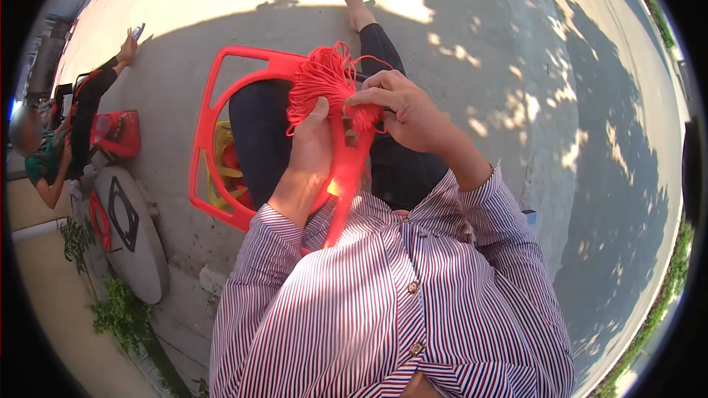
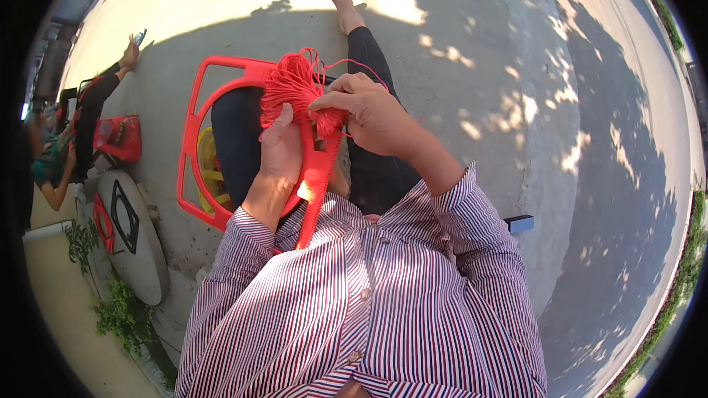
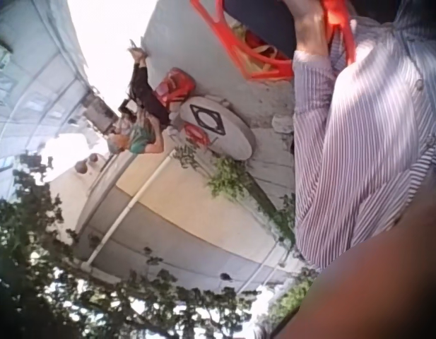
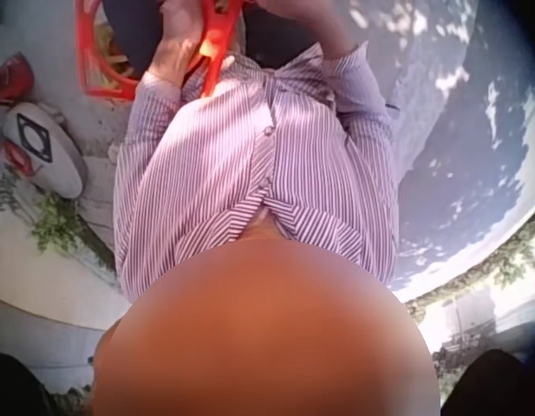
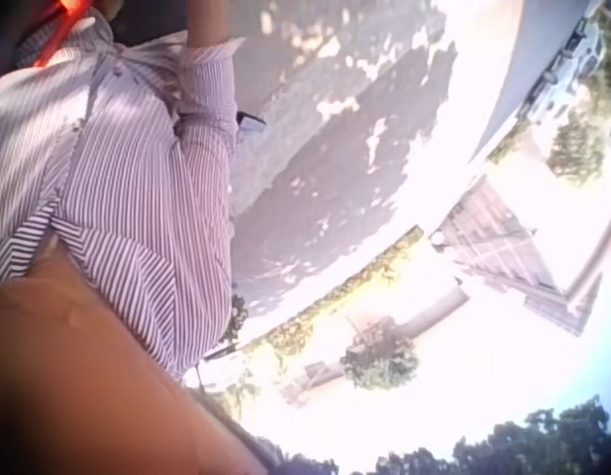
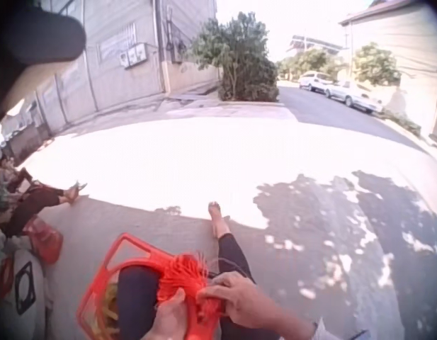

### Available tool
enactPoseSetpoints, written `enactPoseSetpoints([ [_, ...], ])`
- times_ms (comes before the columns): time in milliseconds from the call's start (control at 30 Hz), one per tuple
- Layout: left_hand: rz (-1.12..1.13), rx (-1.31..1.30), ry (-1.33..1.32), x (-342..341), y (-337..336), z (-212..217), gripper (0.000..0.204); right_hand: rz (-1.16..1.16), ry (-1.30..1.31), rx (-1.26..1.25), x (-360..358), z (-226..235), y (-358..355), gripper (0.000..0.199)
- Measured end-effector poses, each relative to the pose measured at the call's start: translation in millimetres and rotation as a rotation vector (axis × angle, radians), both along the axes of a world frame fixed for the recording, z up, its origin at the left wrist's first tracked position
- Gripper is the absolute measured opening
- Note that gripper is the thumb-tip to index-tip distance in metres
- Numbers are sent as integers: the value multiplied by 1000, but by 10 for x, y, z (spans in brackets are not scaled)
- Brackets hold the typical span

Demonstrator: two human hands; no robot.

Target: Wrapping a red plastic frame component with red string.

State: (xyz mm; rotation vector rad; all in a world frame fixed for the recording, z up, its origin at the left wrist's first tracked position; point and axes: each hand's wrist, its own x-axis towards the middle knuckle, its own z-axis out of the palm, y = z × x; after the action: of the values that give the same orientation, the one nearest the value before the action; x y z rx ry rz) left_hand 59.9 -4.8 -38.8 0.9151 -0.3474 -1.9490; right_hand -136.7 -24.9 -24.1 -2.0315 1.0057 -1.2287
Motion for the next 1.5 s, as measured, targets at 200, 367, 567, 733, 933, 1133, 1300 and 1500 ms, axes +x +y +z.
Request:
enactPoseSetpoints([
  [200,-128,-199,-8,59,-67,-111,24,-114,-571,684,-172,-314,119,29],
  [367,-202,-146,228,107,-99,84,21,224,-852,1123,-67,-458,124,20],
  [567,-205,-197,148,49,-10,-32,25,-293,-100,451,-54,20,189,45],
  [733,-2,-158,-20,-17,53,158,35,-205,338,285,176,338,320,51],
  [933,-81,-327,249,5,29,63,41,-27,-502,766,157,271,68,37],
  [1133,-65,-223,110,17,13,-53,43,-260,400,14,265,194,137,32],
  [1300,-35,-198,68,-44,-20,-22,27,-329,185,-146,75,-119,131,24],
  [1500,-70,-149,-41,-67,-50,0,26,66,-391,833,1,-543,143,51],
])
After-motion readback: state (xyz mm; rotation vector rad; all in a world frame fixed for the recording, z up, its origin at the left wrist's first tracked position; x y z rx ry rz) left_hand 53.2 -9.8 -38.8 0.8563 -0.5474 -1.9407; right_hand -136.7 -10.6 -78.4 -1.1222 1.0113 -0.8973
